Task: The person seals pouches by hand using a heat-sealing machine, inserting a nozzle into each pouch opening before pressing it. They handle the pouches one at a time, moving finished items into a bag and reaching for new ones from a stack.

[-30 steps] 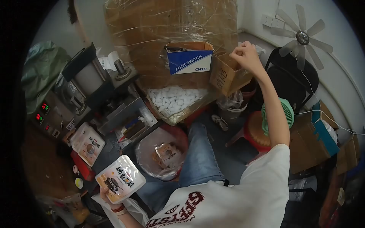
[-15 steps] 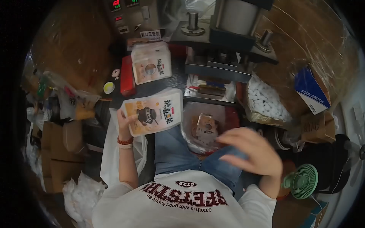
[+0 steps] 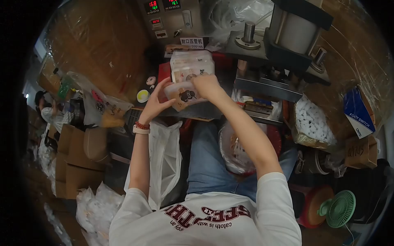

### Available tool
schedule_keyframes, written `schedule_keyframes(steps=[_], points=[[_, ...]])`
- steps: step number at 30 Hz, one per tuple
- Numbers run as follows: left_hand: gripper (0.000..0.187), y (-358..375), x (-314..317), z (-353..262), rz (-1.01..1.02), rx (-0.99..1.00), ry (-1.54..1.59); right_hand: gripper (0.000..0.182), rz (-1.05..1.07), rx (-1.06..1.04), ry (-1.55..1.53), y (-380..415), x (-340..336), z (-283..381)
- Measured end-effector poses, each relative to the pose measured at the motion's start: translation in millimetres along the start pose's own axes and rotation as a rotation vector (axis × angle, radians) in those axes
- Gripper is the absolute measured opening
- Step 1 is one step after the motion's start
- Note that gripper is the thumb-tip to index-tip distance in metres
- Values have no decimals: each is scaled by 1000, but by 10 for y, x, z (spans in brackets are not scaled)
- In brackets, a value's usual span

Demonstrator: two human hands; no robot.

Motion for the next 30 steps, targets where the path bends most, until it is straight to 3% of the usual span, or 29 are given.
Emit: schedule_keyframes(steps=[2,4,5,7,8,10,12,15,17,18,19,20,24,26,27,29,30], points=[[76,-225,15,-77,1,74,-138,61,1,-1,-13,-23,-18,-19],[86,-379,127,-321,53,405,-700,65,41,-15,-25,15,-17,-36],[86,-421,165,-327,56,387,-688,68,86,-24,-36,14,-18,-66],[81,-514,296,-67,381,-99,-789,68,150,-21,-26,26,-57,-106],[71,-519,273,41,388,-141,-767,68,168,-18,-26,39,-18,-123],[67,-526,294,41,374,-150,-774,50,-56,25,-83,40,-6,-143],[58,-513,279,-3,301,-85,-777,52,-81,49,-108,-23,64,-176],[48,-560,404,56,346,-51,-900,50,-142,87,-148,16,236,-228],[42,-480,564,190,412,-31,-955,28,-326,0,-259,128,345,-308],[43,-383,694,232,315,134,-1199,28,-314,-5,-267,204,473,-273],[45,-292,786,244,206,311,-1439,35,-462,-9,-201,307,528,-230],[46,-210,845,299,147,369,-1569,42,-610,-8,-129,390,559,-236],[51,-309,714,348,61,468,-1443,46,-598,83,-131,325,570,-152],[50,-572,508,366,408,118,-1085,50,-326,215,-36,127,430,-159],[47,-672,457,382,360,155,-1090,50,-338,219,-33,124,429,-122],[49,-728,425,531,323,193,-1082,50,-677,219,-58,174,346,-60],[51,-782,410,561,293,217,-1067,49,-670,198,-118,352,267,47]])
Point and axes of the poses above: each hand's wrist, its own y-axis away from the middle knuckle, its own x-axis out of the palm, z = x × y, the point moved 4 cm from there along -y, towards the middle knuckle, and after that the axes turned 9 degrees about x, right-handed, at the moved point
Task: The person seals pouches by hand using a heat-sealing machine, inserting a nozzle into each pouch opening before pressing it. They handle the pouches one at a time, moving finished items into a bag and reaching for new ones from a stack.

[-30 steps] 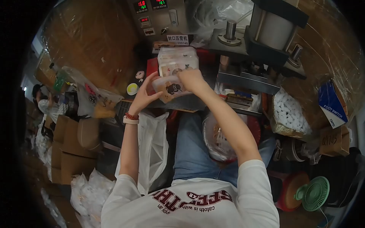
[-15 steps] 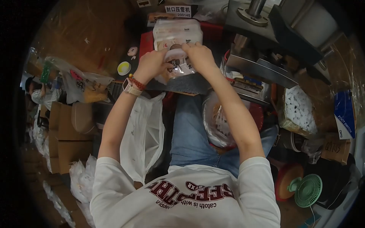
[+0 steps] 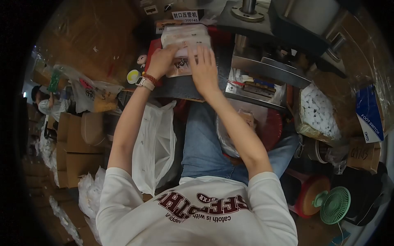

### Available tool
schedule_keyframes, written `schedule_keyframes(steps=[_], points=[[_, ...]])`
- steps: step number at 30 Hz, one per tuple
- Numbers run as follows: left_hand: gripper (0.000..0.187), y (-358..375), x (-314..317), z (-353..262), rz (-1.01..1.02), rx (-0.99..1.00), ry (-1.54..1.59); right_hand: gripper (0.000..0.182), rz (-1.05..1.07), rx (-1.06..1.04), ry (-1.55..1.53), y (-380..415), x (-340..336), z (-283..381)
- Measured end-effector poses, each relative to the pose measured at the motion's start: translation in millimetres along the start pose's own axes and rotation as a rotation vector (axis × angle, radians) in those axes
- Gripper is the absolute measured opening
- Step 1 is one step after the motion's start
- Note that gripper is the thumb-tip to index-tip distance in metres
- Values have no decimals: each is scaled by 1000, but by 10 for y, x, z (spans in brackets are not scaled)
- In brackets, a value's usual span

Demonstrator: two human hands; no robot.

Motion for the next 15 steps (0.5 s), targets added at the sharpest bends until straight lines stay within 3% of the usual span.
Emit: schedule_keyframes(steps=[3,4,6,7,8,10,12,13,15], points=[[59,12,-197,-103,-68,-98,53,44,129,-16,-382,720,-656,118],[73,25,-212,-136,-136,-136,42,34,168,4,-432,976,-893,35],[77,1,-192,-271,-179,-118,-39,27,90,92,-444,1276,-1442,-358],[80,-12,-176,-353,-207,-102,-120,25,11,152,-405,1338,-1722,-663],[75,-32,-112,-436,-192,-93,39,23,-54,341,-279,1401,-2003,-976],[69,-9,299,-613,-186,-84,72,13,-285,579,-159,1402,-2447,-1620],[62,12,504,-735,-158,-124,120,18,-45,691,6,1197,-2667,-2091],[62,-31,523,-757,-166,-108,126,18,-57,698,17,1166,-2660,-2360],[61,29,498,-817,-196,-173,74,20,159,389,471,1150,-2487,-2581]])
Point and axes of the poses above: each hand's wrist, its own y-axis away from the middle knuckle, its own x-axis out of the palm, z = x × y, the point moved 4 cm from there along -y, towards the middle knuckle, and after that the axes turned 9 degrees about x, right-handed, at the moved point
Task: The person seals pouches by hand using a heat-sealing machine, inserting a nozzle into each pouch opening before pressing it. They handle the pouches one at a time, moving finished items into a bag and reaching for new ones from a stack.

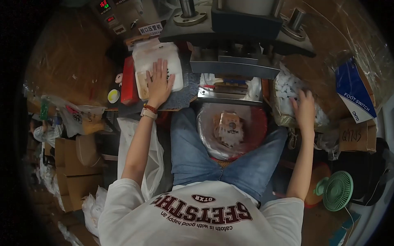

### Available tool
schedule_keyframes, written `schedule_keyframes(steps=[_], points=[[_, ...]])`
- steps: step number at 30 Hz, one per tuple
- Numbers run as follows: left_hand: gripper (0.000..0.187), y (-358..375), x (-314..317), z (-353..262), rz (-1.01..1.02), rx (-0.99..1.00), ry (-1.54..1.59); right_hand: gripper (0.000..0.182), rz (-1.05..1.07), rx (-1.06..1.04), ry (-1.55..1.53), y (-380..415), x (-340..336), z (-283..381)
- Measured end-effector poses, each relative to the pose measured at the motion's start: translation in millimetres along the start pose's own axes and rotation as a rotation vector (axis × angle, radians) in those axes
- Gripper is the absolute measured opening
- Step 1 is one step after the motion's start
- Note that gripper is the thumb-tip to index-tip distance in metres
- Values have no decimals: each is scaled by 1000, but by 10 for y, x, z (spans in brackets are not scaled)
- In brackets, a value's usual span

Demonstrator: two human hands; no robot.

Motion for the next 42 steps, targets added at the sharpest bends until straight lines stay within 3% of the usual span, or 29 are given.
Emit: schedule_keyframes(steps=[1,3,4,6,8,9,10,13,16,18,19,20,21,22,23,25,27,31,32,33,34,35,37,38,42], points=[[61,24,-34,-40,-4,-1,-6,20,-5,-3,-5,-18,30,-9],[63,130,-205,-77,-173,-87,107,22,263,42,-65,-63,212,63],[63,189,-318,-135,-176,-89,93,22,258,36,-77,-68,238,91],[65,424,-438,-373,95,-11,-97,17,168,55,-73,-24,238,88],[64,754,-479,-645,201,32,40,16,193,88,-70,-13,289,32],[53,819,-595,-762,116,57,71,15,209,131,-61,-18,300,-8],[53,866,-571,-743,123,55,72,15,216,131,-61,-33,305,-14],[47,972,-685,-724,-102,3,220,14,254,235,-220,-5,286,-9],[39,899,-741,-709,-6,-125,365,18,92,336,-418,9,107,70],[32,900,-753,-751,-53,-224,427,24,-60,370,-868,166,-206,271],[32,931,-765,-780,-135,-339,682,24,-57,374,-867,278,-358,398],[32,973,-789,-838,-209,-452,938,27,62,376,-1133,419,-484,559],[34,875,-1022,-1033,-164,-420,870,30,181,379,-1396,547,-547,735],[34,850,-1097,-1151,-143,-416,879,32,199,304,-1405,643,-594,918],[33,812,-1188,-1279,-181,-272,794,34,217,225,-1411,713,-636,1087],[35,727,-1351,-1485,-221,-17,592,35,140,-86,-1081,718,-713,1381],[37,668,-1419,-1608,-212,63,516,39,107,-362,-841,718,-613,1561],[40,587,-1546,-1729,-145,225,422,41,231,-494,-808,694,-697,1604],[39,560,-1580,-1743,-111,252,473,41,228,-488,-803,660,-721,1585],[39,563,-1578,-1756,-111,259,482,36,275,-453,-986,626,-749,1551],[38,562,-1541,-1766,-51,230,635,30,321,-417,-1167,602,-760,1511],[37,559,-1499,-1773,14,199,786,30,320,-410,-1161,615,-747,1485],[36,556,-1375,-1782,-10,148,827,26,261,-110,-1237,625,-660,1341],[35,546,-1321,-1765,-36,92,862,25,191,-81,-1193,641,-665,1294],[36,529,-1316,-1796,-73,114,770,28,161,-258,-975,677,-629,1355]])
Point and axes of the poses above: each hand's wrist, its own y-axis away from the middle knuckle, its own x-axis out of the palm, z = x × y, the point moved 4 cm from there along -y, towards the middle knuckle, and after that the axes turned 9 degrees about x, right-handed, at the moved point
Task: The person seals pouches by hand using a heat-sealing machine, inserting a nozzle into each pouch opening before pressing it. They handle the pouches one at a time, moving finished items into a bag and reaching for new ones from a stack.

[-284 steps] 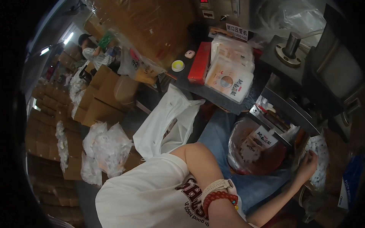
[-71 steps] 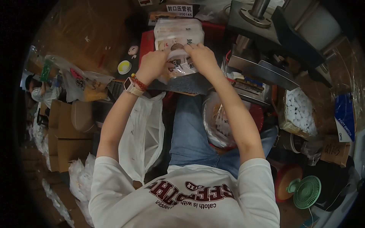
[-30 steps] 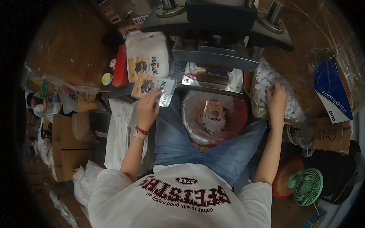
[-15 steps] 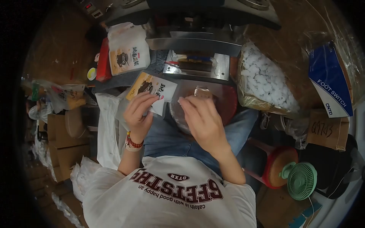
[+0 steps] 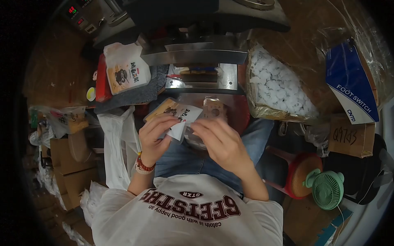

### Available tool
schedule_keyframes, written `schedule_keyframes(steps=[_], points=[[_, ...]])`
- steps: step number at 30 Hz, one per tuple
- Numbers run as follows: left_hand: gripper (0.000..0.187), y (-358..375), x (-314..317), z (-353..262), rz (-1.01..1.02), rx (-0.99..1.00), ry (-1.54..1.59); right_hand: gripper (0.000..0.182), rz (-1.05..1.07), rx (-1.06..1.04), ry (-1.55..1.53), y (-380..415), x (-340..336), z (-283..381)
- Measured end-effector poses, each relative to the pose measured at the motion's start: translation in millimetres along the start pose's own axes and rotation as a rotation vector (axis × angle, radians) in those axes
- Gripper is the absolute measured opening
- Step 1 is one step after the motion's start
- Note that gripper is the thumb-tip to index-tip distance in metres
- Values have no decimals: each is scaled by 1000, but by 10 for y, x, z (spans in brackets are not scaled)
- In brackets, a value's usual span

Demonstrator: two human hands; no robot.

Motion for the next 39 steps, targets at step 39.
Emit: schedule_keyframes(steps=[39], points=[[27,-10,204,134,89,-78,382,34,105,121,-191,-197,60,-152]])
Point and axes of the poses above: each hand's wrist, its own y-axis away from the middle knuckle, its own x-axis out of the palm, z = x × y, the point moved 4 cm from there along -y, towards the middle knuckle, and after that the axes turned 9 degrees about x, right-handed, at the moved point
